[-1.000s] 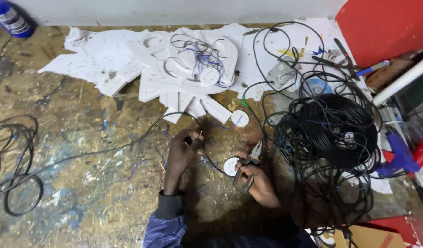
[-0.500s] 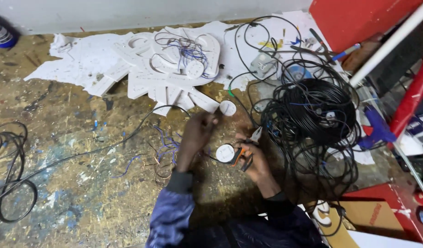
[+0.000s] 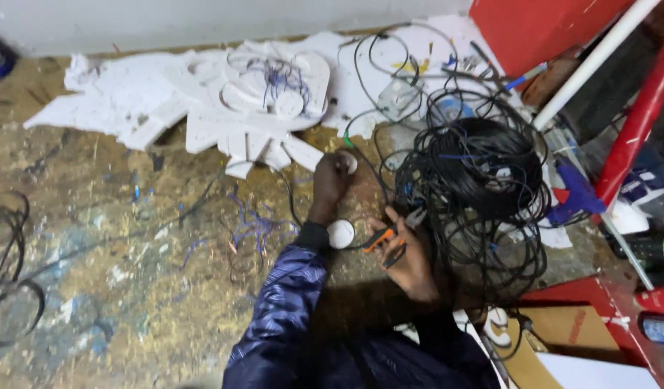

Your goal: Stripping insulation from electrical wires and organizing them on a workbench in a sign shop.

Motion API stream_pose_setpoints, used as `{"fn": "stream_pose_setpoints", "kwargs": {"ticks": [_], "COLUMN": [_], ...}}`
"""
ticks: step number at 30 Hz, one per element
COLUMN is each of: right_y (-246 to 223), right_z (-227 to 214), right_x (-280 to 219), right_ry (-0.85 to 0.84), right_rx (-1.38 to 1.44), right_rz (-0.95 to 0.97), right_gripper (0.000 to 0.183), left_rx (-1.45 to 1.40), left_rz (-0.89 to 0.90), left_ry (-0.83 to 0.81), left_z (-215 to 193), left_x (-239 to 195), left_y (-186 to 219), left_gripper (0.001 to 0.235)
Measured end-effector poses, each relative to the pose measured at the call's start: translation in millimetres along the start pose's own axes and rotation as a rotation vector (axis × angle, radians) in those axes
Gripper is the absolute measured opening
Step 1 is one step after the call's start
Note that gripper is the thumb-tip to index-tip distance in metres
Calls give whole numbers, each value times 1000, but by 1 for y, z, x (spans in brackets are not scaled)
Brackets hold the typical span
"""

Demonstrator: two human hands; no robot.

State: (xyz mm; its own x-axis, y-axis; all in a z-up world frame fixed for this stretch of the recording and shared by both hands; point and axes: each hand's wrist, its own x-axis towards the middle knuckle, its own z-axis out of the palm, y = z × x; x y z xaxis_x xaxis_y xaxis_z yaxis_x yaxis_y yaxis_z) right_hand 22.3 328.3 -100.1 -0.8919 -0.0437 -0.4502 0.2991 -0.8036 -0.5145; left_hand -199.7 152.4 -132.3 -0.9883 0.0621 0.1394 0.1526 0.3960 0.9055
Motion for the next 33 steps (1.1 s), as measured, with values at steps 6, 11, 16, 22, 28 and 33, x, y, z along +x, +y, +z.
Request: {"fn": "stream_pose_setpoints", "kwargs": {"ticks": [6, 11, 16, 22, 28, 33], "right_y": [-1, -31, -40, -51, -54, -60], "right_z": [16, 70, 104, 152, 153, 150], "right_x": [3, -22, -14, -50, -63, -63], "right_ry": [-158, -321, -387, -442, -553, -567], "right_rx": [-274, -434, -683, -1046, -1233, -1260], "right_rz": [34, -210, -573, -876, -1189, -1445], "right_gripper": [63, 50, 50, 53, 86, 55], "left_rx": [-224, -351, -396, -294, -190, -193], "left_rz": [177, 85, 59, 285, 407, 453], "left_ry": [3, 34, 45, -11, -17, 10], "left_z": [-115, -142, -151, -156, -152, -148], "left_x": [-75, -129, -178, -211, -232, -235], "left_y": [142, 184, 220, 257, 254, 264], "left_gripper": [23, 15, 17, 4, 16, 12]}}
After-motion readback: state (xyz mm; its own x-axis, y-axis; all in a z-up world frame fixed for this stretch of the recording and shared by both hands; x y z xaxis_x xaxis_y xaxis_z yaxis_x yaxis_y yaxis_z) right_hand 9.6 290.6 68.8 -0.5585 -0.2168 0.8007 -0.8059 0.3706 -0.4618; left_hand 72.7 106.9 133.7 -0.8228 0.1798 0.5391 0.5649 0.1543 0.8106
